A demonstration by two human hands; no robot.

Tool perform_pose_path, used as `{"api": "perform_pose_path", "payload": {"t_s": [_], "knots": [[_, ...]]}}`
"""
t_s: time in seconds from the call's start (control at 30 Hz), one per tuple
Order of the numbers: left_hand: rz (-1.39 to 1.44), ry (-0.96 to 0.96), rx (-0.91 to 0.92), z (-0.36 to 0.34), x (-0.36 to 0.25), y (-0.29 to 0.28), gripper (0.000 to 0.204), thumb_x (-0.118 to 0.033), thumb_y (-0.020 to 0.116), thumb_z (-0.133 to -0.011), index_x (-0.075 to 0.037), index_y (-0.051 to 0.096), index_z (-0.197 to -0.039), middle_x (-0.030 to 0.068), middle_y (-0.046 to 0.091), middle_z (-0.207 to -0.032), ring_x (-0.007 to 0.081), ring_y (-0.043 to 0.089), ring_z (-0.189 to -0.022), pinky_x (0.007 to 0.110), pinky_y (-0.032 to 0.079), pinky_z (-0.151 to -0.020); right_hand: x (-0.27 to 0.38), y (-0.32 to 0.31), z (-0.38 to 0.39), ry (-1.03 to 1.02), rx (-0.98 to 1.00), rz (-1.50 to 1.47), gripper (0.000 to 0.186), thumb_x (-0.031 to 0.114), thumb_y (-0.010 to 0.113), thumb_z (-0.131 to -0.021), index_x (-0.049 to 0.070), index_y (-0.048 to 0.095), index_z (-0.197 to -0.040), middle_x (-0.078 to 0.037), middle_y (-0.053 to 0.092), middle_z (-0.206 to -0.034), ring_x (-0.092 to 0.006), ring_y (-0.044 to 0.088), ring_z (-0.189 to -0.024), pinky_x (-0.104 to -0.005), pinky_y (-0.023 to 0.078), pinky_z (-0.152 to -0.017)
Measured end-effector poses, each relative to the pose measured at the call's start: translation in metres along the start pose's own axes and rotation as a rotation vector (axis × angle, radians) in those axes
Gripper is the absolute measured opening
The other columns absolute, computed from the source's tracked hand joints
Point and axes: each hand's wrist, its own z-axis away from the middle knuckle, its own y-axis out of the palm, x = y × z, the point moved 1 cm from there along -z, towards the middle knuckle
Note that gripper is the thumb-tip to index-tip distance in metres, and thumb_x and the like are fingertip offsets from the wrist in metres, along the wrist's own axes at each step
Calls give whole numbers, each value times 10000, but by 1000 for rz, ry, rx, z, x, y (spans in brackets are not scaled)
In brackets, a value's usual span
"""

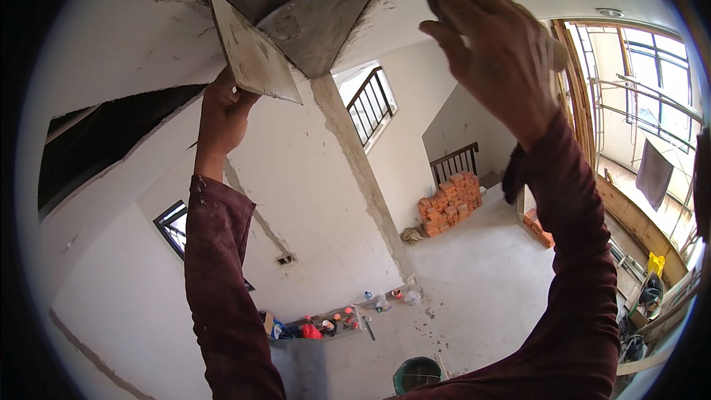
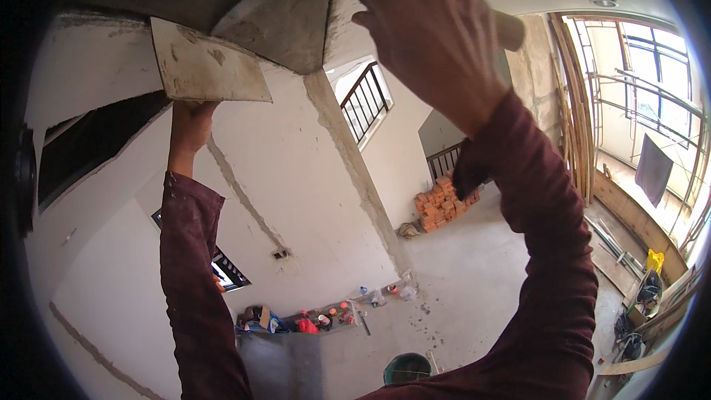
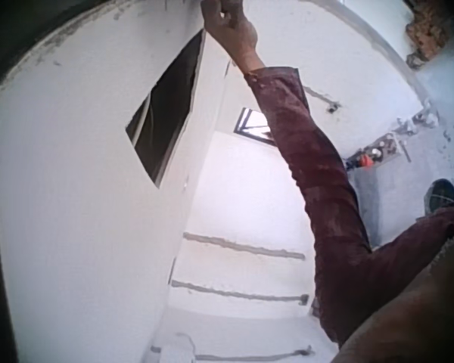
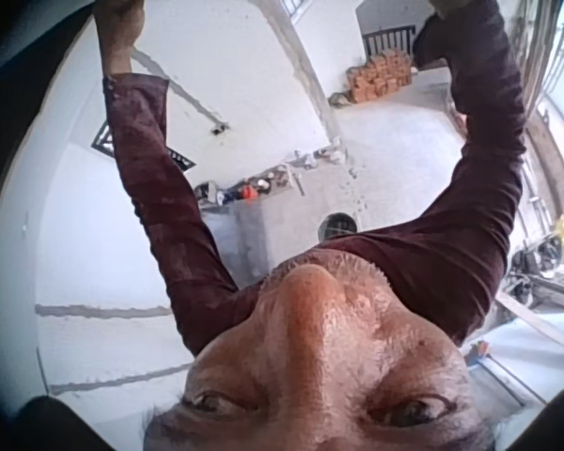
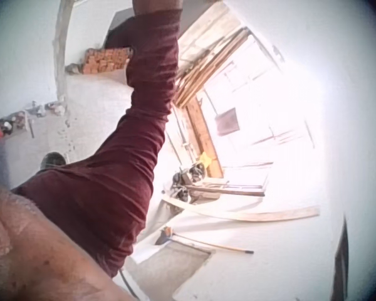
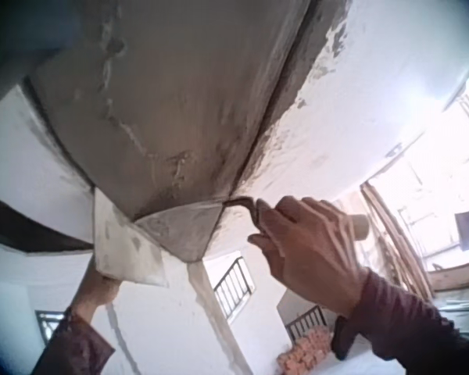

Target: The person applies plaster to a ceiling edge using a trowel and a hawk, then smooths the applied material with a brush.

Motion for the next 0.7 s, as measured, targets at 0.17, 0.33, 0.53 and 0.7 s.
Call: {"api": "perform_pose_path", "payload": {"t_s": [0.17,0.33,0.53,0.7], "knots": [[-101,41,17,-3,3,-1,401,-280,660,-865,-12,584,-1153,62,630,-1100,103,563,-921,235,468,-740,-8,-28,16,-5,-129,-198,200,182,707,-789,64,639,-936,-42,584,-697,-182,564,-565,-321,440,-500],[-107,10,-3,1,2,-4,395,-275,657,-867,-22,580,-1161,52,633,-1087,107,567,-914,237,471,-714,0,17,51,131,-7,-533,207,119,663,-832,-18,596,-972,-81,564,-690,-186,568,-556,-327,454,-500],[-61,82,-40,1,4,4,320,-187,640,-865,0,588,-1120,83,645,-1078,153,608,-924,280,471,-804,31,110,58,177,-116,-838,196,100,639,-845,-29,545,-958,-121,497,-682,-255,506,-533,-358,408,-491],[-172,106,-4,2,0,0,258,-141,639,-840,21,611,-1038,96,668,-1006,165,620,-903,289,465,-818,54,166,53,252,-149,-881,191,115,651,-837,-16,544,-927,-125,522,-699,-266,545,-547,-358,424,-495]]}}
